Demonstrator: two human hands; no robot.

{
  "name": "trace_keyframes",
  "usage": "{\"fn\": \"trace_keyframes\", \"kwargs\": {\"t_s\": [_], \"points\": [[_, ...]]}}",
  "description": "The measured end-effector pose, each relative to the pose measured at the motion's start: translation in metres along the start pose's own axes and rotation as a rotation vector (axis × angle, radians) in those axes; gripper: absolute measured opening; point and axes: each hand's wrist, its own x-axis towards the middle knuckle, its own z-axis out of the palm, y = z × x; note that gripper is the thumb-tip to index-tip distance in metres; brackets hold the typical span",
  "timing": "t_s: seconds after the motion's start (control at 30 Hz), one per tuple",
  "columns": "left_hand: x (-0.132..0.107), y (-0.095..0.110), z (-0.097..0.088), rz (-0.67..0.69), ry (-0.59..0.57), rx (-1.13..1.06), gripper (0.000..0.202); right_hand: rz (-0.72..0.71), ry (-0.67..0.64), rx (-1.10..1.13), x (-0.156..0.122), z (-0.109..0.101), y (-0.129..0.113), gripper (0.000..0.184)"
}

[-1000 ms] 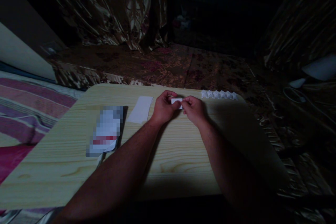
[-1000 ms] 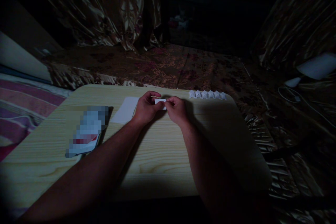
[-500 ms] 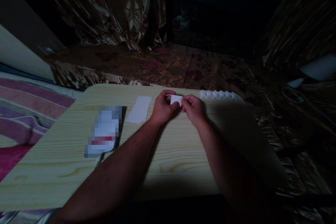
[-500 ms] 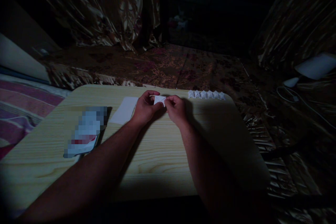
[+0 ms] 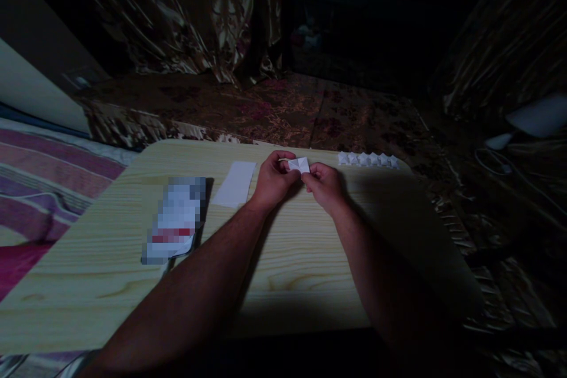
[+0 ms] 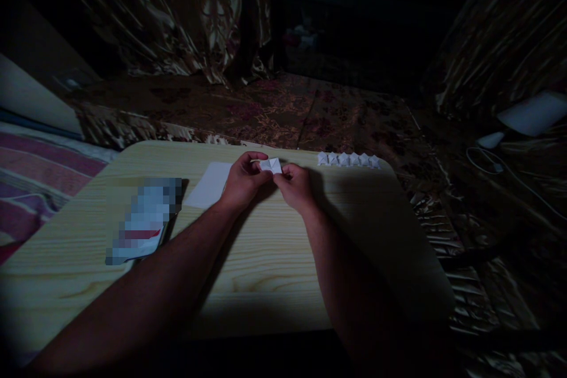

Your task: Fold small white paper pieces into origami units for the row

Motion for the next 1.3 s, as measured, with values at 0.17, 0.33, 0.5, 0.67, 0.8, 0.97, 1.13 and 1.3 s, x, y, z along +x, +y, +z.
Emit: {"fn": "trace_keyframes", "kwargs": {"t_s": [0.17,0.33,0.5,0.67,0.8,0.97,1.13,1.3], "points": [[-0.001,0.0003,-0.0005,-0.066,-0.085,0.034,0.023,-0.017,0.06,0.038,0.0004,-0.0022,-0.0039,0.011],[-0.0008,-0.0038,-0.0037,-0.047,-0.133,0.118,0.021,0.014,0.028,0.1,0.0015,-0.0029,-0.0006,0.011],[-0.0006,-0.0058,-0.0038,-0.052,-0.111,0.158,0.02,0.038,0.005,0.091,0.0011,-0.0035,-0.0021,0.011],[-0.0018,-0.006,-0.0031,-0.016,-0.142,0.191,0.019,0.035,0.051,0.052,0.0009,-0.0038,-0.0055,0.009],[-0.0026,-0.0084,-0.0039,-0.015,-0.166,0.224,0.019,0.036,0.038,0.153,0.0024,-0.0033,-0.0024,0.009],[-0.0028,-0.0086,-0.0042,0.006,-0.186,0.226,0.019,0.056,-0.017,0.231,0.0026,-0.0016,-0.0015,0.01],[-0.0028,-0.007,-0.0034,0.0,-0.201,0.164,0.019,0.054,0.004,0.22,0.0014,0.0018,-0.0024,0.011],[-0.0029,-0.0061,-0.004,-0.012,-0.205,0.113,0.018,0.038,0.007,0.231,0.0009,0.0041,-0.0009,0.009]]}}
